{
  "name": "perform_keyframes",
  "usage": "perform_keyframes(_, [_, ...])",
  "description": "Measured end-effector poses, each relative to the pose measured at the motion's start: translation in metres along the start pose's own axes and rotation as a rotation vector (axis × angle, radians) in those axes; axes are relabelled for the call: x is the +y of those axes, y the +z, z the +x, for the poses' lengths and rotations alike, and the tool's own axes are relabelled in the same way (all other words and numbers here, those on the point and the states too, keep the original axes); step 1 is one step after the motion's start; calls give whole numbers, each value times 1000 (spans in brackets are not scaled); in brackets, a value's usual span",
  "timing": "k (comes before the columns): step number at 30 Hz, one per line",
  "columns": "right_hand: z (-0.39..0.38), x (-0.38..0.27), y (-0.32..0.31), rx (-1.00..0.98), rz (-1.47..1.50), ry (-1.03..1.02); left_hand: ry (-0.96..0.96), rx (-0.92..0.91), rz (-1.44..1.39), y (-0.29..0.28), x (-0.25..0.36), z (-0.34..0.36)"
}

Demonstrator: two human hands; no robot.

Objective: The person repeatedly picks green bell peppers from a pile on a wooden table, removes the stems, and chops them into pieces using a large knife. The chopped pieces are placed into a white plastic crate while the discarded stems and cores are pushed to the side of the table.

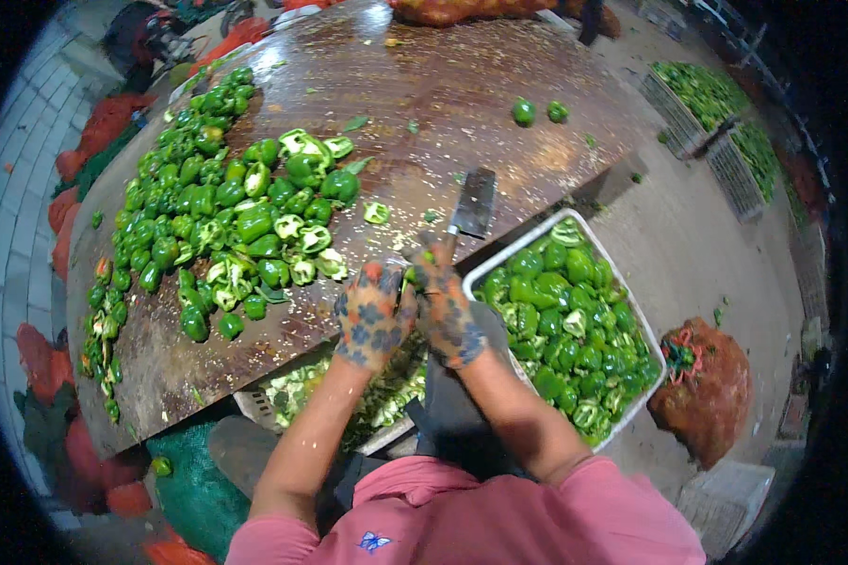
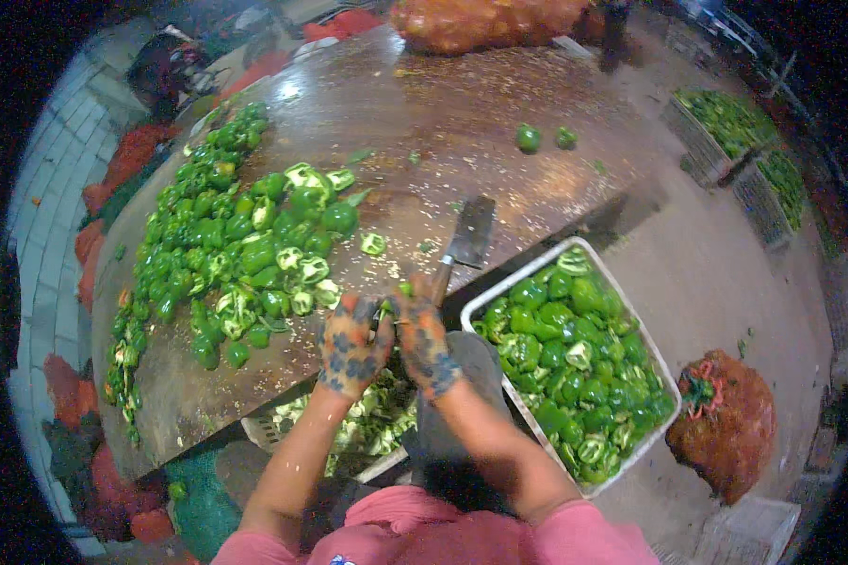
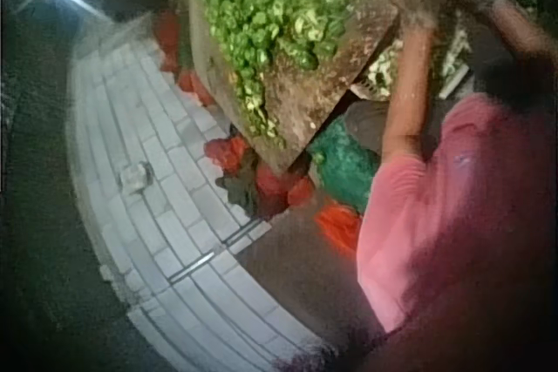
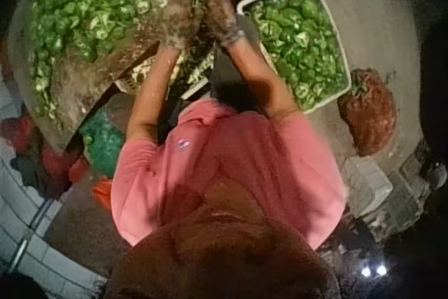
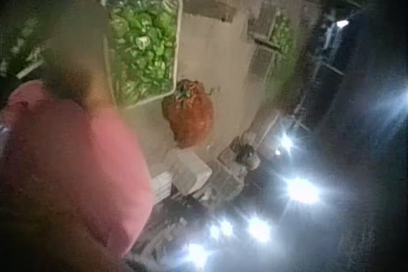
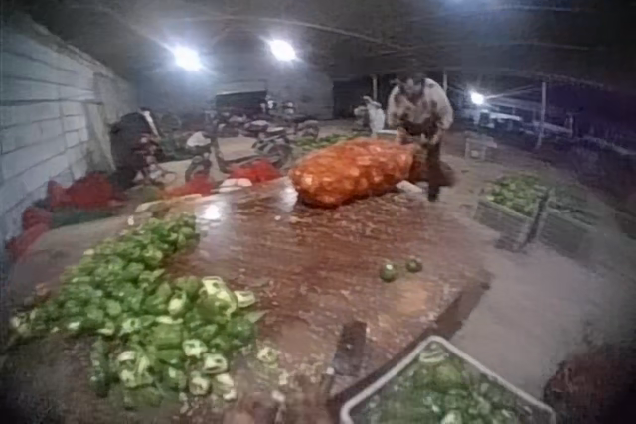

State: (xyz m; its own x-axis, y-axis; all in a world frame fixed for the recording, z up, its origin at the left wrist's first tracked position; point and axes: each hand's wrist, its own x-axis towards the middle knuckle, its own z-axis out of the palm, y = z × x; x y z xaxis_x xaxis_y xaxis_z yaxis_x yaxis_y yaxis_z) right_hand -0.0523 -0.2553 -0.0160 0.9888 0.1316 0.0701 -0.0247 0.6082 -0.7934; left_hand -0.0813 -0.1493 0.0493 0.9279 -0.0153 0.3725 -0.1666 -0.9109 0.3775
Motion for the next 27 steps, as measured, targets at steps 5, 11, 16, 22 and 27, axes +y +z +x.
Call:
perform_keyframes(5, [-36,-22,-1,-229,-217,-29,55,-81,-420,-25,22,-30])
perform_keyframes(11, [-64,-26,1,-122,359,399,-165,-100,-776,-24,57,-72])
perform_keyframes(16, [-69,-33,-2,131,269,259,-150,17,-641,6,59,-74])
perform_keyframes(22, [-34,-54,0,135,-654,-131,-825,315,-1139,46,50,-34])
perform_keyframes(27, [-1,-53,-87,221,-897,-225,-860,-402,-339,29,-45,-22])
